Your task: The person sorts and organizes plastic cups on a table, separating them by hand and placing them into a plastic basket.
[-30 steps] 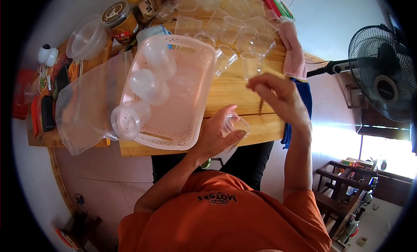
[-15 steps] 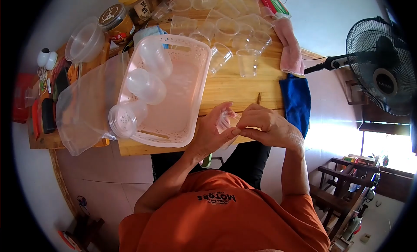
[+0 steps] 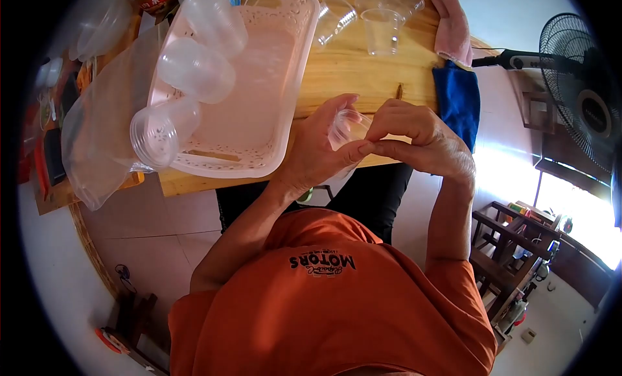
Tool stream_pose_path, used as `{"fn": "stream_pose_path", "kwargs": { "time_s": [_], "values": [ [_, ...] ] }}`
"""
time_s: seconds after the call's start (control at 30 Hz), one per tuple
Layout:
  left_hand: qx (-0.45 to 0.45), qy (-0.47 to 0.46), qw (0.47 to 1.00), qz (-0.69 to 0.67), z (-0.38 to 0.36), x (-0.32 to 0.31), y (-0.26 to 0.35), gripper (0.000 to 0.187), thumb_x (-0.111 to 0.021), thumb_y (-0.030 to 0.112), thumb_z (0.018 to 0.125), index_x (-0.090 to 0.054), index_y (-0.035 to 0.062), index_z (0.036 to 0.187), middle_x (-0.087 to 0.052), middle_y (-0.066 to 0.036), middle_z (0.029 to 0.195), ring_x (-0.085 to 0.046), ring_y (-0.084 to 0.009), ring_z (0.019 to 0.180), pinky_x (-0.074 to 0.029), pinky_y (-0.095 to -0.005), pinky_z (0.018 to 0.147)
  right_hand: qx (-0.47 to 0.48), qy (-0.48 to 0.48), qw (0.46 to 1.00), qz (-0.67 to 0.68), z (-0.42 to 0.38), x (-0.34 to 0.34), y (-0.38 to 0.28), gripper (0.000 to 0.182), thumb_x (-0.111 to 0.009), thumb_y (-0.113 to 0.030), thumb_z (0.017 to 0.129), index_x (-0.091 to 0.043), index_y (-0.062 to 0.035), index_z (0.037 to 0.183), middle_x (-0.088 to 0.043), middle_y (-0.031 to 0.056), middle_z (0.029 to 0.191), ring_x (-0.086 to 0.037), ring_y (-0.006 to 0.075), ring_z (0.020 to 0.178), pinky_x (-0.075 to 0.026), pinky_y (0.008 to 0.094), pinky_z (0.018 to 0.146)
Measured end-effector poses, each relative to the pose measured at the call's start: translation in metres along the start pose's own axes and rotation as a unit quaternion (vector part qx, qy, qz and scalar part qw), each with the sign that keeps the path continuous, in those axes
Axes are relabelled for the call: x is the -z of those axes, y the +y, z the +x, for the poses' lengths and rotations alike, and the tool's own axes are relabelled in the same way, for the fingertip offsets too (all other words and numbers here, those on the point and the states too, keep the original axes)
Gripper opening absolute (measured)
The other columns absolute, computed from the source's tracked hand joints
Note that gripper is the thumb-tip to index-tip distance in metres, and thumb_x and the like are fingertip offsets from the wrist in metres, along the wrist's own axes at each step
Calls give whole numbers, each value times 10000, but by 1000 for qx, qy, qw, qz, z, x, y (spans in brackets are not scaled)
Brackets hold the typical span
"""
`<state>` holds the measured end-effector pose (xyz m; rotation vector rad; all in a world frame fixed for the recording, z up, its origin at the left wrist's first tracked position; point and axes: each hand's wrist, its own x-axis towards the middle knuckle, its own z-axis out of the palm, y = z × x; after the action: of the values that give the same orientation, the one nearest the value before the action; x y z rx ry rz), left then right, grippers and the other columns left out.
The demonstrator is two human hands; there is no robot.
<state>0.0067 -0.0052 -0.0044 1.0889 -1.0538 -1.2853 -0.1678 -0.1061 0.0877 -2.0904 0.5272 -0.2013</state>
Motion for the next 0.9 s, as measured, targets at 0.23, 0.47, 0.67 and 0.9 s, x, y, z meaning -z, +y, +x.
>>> {"fn": "stream_pose_path", "kwargs": {
  "time_s": [0.23,0.47,0.67,0.9],
  "values": [
    [-3,-9,1000,10,0,0,-1,864,-783,522,798,-455,-24,1381,-635,-156,1131,-632,-204,1031,-516,-319,885,-5,-33,999,19,3,4,2,117,-745,-132,864,-741,-36,930,-714,69,863,-625,192,800,-502,333,752],
    [-22,-42,998,-35,0,2,-2,739,-737,382,871,-417,-18,1404,-604,-151,1185,-570,-215,1126,-448,-342,963,9,-27,999,19,2,5,1,91,-722,-81,873,-724,-14,936,-710,87,884,-635,215,796,-507,340,750],
    [-18,-70,996,-61,0,2,5,701,-685,276,866,-378,-10,1427,-560,-117,1209,-518,-160,1015,-421,-305,930,-8,-9,1000,18,1,2,-2,100,-747,-87,851,-710,-18,913,-702,91,876,-652,226,805,-519,332,734],
    [-37,-73,996,-46,0,2,5,696,-724,156,838,-375,-11,1417,-584,-120,1193,-573,-165,978,-478,-297,882,-9,14,1000,10,-2,0,-4,84,-746,-78,853,-712,-23,907,-698,101,870,-657,228,798,-522,332,724]
  ]
}}
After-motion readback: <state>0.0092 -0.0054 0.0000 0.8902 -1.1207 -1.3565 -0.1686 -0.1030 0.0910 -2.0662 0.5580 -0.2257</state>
